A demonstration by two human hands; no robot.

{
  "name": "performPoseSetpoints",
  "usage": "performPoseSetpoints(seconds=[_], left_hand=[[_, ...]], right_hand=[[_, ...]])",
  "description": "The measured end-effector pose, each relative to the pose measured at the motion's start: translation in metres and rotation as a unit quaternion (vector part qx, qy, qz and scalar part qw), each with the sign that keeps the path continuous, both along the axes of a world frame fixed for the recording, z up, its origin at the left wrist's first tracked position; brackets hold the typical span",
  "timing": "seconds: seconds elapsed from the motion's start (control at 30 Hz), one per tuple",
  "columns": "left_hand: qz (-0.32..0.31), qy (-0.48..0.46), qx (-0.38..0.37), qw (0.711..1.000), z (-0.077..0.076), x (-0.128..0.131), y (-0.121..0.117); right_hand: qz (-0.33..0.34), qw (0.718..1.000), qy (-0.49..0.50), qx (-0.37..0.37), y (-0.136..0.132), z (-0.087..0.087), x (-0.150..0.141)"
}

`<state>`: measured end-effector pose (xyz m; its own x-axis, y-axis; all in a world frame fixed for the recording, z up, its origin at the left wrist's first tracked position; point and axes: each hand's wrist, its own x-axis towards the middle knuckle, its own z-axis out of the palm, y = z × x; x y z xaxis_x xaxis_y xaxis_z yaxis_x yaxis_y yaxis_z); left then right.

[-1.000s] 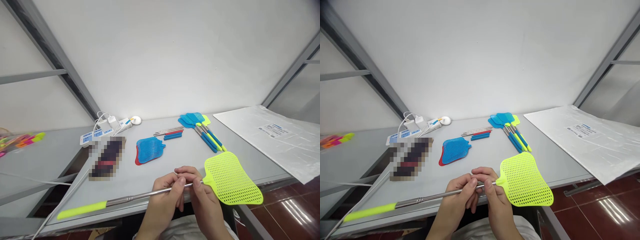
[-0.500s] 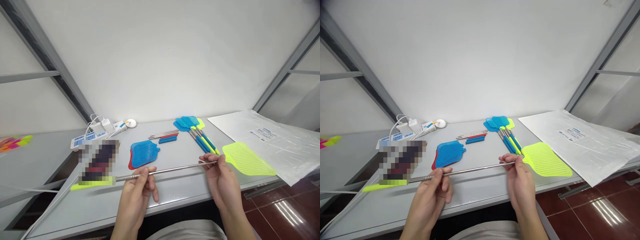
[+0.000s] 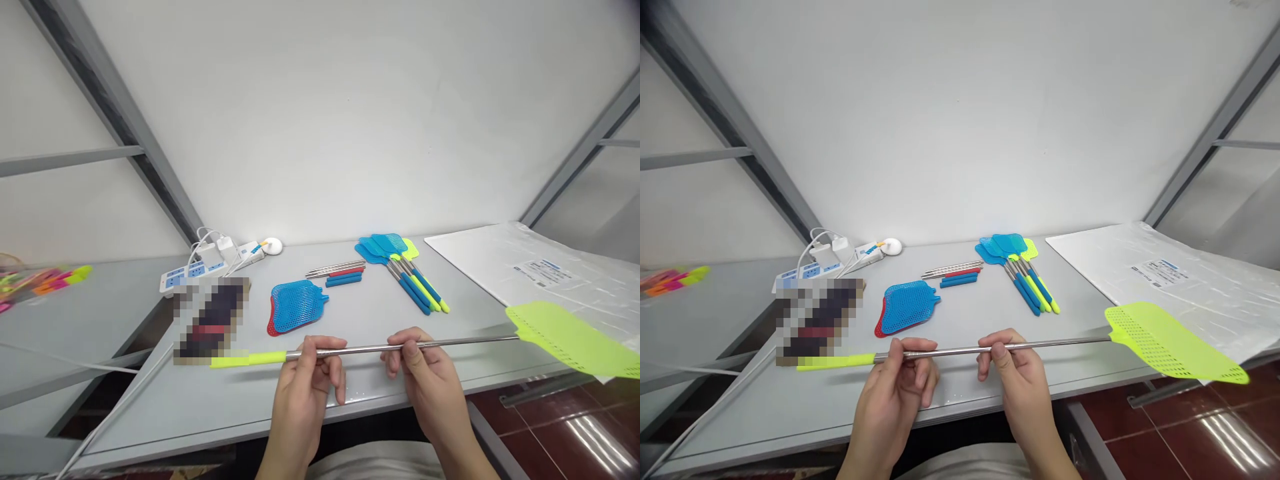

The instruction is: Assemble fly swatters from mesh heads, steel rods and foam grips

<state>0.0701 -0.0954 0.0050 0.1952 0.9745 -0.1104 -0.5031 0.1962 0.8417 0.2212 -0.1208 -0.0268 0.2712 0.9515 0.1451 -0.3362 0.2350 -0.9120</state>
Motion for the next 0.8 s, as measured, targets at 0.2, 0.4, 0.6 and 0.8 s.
performPoseSetpoints(seconds=[0.2, 0.4, 0.6, 0.8], left_hand=[[0.069, 0.004, 0.003, 0.998, 0.006, -0.021, 0.011], [0.139, 0.005, 0.011, 0.990, 0.004, -0.043, 0.026], [0.211, -0.001, 0.035, 0.977, 0.009, -0.058, 0.035], [0.219, -0.062, 0.015, 0.974, 0.002, -0.040, 0.029]], right_hand=[[-0.060, 0.996, 0.064, -0.014, 0.006, 0.011, 0.019], [-0.123, 0.986, 0.112, 0.002, 0.017, 0.020, 0.052], [-0.173, 0.976, 0.133, 0.021, 0.027, 0.026, 0.079], [-0.172, 0.970, 0.168, 0.026, 0.030, 0.021, 0.072]])
